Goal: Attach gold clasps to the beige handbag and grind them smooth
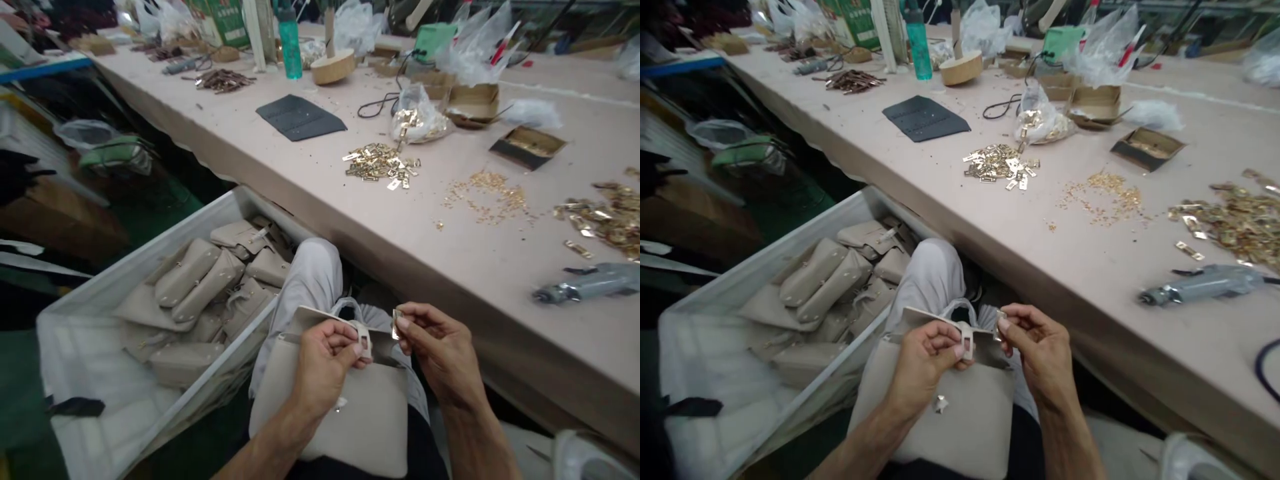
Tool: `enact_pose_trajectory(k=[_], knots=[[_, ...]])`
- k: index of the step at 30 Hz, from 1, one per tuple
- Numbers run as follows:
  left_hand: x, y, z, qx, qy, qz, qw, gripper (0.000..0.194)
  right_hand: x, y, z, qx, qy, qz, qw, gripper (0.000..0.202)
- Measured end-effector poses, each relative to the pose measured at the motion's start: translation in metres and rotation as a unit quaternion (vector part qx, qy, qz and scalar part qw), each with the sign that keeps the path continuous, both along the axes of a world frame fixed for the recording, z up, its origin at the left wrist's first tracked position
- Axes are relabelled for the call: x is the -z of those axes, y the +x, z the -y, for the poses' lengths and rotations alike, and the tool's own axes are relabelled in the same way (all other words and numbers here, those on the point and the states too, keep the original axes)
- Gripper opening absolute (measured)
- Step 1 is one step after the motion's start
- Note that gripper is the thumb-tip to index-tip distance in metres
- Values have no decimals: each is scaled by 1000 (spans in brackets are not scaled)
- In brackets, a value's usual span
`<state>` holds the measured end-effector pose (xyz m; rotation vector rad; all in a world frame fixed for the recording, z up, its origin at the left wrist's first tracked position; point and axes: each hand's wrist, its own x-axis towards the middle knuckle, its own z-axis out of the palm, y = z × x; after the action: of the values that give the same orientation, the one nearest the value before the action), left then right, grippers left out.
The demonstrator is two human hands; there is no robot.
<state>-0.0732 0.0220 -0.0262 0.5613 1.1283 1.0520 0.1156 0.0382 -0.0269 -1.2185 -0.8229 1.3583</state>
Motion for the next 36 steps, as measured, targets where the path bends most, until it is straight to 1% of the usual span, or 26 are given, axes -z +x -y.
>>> enact_pose_trajectory(k=[3, 6, 9, 13, 19, 25, 31, 36], knots=[[1, -1, -1, -2, 4, 10, 1000, 23, 3, -4, 4, -7, -3, 37, 999, 29], [4, -3, -3, -4, 6, 14, 1000, 21, 2, -13, 8, -36, 2, 77, 996, 27], [6, -5, -3, -2, 3, 4, 1000, 19, 0, -25, 11, -66, -4, 113, 991, 27], [6, -7, -2, -1, 2, -20, 1000, 18, -1, -37, 13, -83, -10, 159, 984, 30], [2, -9, -1, 1, 3, -19, 1000, 15, -3, -42, 11, -106, 50, 235, 965, 21], [4, -10, 1, 5, -8, -21, 1000, 16, -3, -43, 10, -112, 52, 254, 959, 21], [9, -14, 3, 13, -3, -10, 1000, 17, 0, -42, 11, -129, 80, 266, 952, 18], [5, -14, 4, 9, -4, 8, 1000, 19, 2, -42, 11, -130, 75, 267, 952, 18]])
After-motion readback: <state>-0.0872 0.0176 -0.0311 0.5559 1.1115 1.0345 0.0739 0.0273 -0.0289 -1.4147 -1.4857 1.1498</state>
